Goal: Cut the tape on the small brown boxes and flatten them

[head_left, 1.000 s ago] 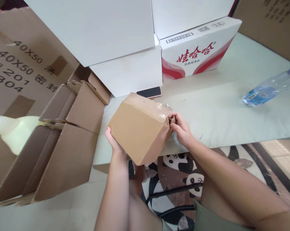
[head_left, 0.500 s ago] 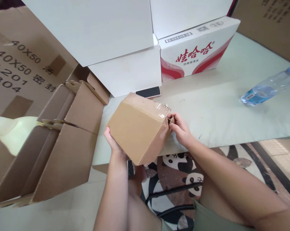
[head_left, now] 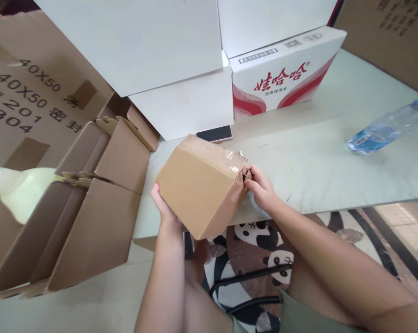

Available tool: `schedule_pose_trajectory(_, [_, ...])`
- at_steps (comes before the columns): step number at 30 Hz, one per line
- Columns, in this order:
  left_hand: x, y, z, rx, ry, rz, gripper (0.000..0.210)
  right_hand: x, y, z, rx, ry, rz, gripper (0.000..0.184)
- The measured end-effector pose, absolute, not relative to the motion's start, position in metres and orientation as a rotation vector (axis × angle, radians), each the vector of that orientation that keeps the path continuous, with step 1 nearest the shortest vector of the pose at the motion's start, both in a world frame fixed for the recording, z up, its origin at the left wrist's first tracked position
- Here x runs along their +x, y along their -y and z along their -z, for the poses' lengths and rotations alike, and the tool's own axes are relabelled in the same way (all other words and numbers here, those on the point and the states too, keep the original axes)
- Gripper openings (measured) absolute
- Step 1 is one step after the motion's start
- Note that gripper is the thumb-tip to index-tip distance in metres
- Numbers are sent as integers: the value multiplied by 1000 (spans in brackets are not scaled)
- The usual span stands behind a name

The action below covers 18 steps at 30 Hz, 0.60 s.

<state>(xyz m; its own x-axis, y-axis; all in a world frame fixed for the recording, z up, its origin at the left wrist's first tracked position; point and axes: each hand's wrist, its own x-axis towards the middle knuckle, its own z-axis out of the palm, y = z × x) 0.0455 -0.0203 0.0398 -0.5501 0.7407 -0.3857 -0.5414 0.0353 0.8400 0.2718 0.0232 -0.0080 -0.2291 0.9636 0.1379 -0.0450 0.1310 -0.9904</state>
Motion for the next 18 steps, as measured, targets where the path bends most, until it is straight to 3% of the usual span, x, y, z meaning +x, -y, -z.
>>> schedule_pose_trajectory(18, [52,23,-53,135,-1280,-1633,48,272,-22,8,-944,1431,-1290,16])
